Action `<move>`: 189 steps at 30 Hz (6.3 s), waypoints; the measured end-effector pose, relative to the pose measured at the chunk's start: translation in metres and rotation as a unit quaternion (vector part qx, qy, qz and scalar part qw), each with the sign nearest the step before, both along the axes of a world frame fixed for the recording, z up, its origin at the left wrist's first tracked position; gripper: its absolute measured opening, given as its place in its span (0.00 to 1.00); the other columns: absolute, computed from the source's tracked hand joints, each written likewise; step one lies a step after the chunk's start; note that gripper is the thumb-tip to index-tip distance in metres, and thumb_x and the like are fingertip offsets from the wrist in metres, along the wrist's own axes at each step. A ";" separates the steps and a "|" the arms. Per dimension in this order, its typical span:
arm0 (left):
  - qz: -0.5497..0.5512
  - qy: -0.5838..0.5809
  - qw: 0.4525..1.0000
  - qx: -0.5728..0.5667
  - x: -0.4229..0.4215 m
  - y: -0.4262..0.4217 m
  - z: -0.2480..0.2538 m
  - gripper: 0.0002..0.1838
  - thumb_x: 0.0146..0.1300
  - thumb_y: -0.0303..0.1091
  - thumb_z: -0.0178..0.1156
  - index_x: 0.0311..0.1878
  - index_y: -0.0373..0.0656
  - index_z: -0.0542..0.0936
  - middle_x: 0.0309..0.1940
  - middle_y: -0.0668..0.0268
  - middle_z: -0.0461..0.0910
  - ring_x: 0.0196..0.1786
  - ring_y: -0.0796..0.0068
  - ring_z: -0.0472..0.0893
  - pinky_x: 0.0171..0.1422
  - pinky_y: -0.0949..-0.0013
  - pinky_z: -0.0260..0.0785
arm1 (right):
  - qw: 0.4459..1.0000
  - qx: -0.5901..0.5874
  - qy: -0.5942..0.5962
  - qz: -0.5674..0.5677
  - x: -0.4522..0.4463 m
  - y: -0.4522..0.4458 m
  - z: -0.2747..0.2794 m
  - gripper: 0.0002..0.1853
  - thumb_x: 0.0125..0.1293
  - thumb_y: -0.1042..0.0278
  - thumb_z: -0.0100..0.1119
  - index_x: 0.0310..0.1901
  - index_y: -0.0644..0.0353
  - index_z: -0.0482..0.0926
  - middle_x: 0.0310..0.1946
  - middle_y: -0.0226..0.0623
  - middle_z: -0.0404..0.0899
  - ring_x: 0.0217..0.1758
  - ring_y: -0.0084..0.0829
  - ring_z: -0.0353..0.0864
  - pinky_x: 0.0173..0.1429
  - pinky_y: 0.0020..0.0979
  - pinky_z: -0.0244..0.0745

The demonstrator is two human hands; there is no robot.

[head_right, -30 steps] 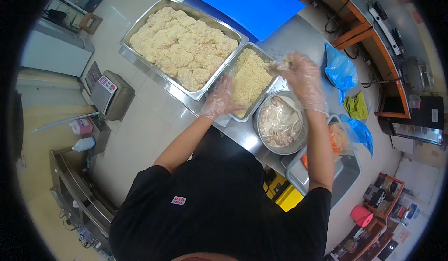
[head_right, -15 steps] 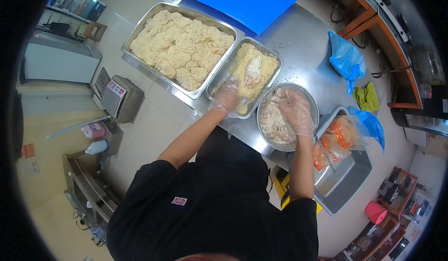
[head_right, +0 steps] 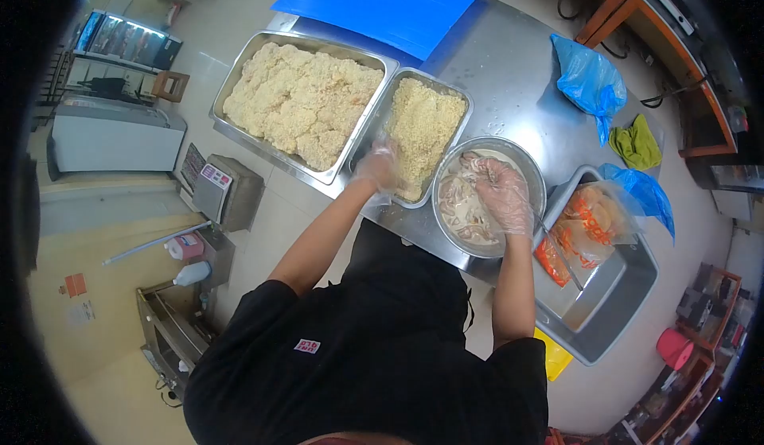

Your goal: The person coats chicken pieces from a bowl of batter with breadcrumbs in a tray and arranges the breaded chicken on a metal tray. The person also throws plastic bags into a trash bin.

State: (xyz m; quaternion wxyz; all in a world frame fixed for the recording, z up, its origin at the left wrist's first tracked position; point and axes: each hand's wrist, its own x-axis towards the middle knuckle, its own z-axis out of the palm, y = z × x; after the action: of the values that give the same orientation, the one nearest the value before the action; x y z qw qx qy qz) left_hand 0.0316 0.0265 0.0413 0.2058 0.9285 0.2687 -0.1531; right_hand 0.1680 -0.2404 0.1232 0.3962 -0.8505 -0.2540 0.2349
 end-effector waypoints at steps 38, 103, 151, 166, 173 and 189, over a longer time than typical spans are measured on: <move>0.051 -0.224 0.945 -0.232 0.026 0.020 -0.043 0.37 0.72 0.47 0.60 0.78 0.42 0.63 0.80 0.48 0.60 0.81 0.52 0.62 0.82 0.59 0.56 | 1.000 0.006 -0.015 0.017 -0.002 0.000 0.009 0.20 0.61 0.65 0.66 0.56 0.58 0.85 0.52 0.53 0.86 0.59 0.51 0.84 0.65 0.44 0.76; -0.125 -0.111 0.985 0.036 0.111 -0.017 0.011 0.45 0.77 0.59 0.47 0.85 0.40 0.46 0.86 0.51 0.45 0.87 0.50 0.48 0.88 0.44 0.35 | 0.997 -0.026 0.042 0.053 -0.002 -0.009 -0.011 0.23 0.59 0.63 0.67 0.58 0.54 0.84 0.54 0.55 0.84 0.62 0.52 0.82 0.67 0.46 0.75; -0.376 0.040 0.926 -0.003 0.101 0.051 0.075 0.20 0.74 0.50 0.55 0.57 0.47 0.83 0.57 0.56 0.84 0.51 0.57 0.85 0.61 0.56 0.79 | 0.997 -0.004 0.043 0.061 0.000 -0.009 0.007 0.25 0.59 0.62 0.66 0.58 0.58 0.84 0.56 0.56 0.84 0.62 0.54 0.81 0.69 0.46 0.74; -0.138 -0.216 0.965 0.055 0.075 0.037 -0.028 0.35 0.77 0.58 0.49 0.77 0.45 0.69 0.76 0.47 0.67 0.79 0.45 0.64 0.83 0.50 0.53 | 0.998 -0.019 0.028 0.049 0.001 -0.010 -0.005 0.23 0.59 0.66 0.65 0.58 0.57 0.85 0.55 0.57 0.84 0.61 0.53 0.82 0.68 0.44 0.75; -0.206 0.072 0.975 0.049 0.093 0.062 0.009 0.34 0.69 0.60 0.59 0.65 0.39 0.80 0.58 0.47 0.83 0.63 0.47 0.81 0.72 0.54 0.69 | 0.998 -0.038 0.028 0.043 0.003 -0.008 -0.008 0.23 0.60 0.66 0.66 0.58 0.57 0.85 0.55 0.57 0.85 0.61 0.52 0.84 0.67 0.43 0.76; -0.054 -0.196 0.975 -0.084 0.028 0.046 0.148 0.34 0.63 0.65 0.66 0.57 0.44 0.84 0.44 0.51 0.84 0.47 0.57 0.83 0.55 0.58 0.76 | 0.994 -0.082 0.025 0.063 0.001 -0.004 -0.005 0.24 0.61 0.62 0.69 0.60 0.55 0.84 0.58 0.55 0.84 0.64 0.52 0.82 0.70 0.42 0.73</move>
State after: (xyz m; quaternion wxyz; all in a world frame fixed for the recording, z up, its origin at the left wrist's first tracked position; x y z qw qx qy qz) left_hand 0.0599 0.0721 0.1890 0.3234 0.9330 0.1582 -0.0009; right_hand 0.1693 -0.2444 0.1177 0.3159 -0.8563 -0.2770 0.3004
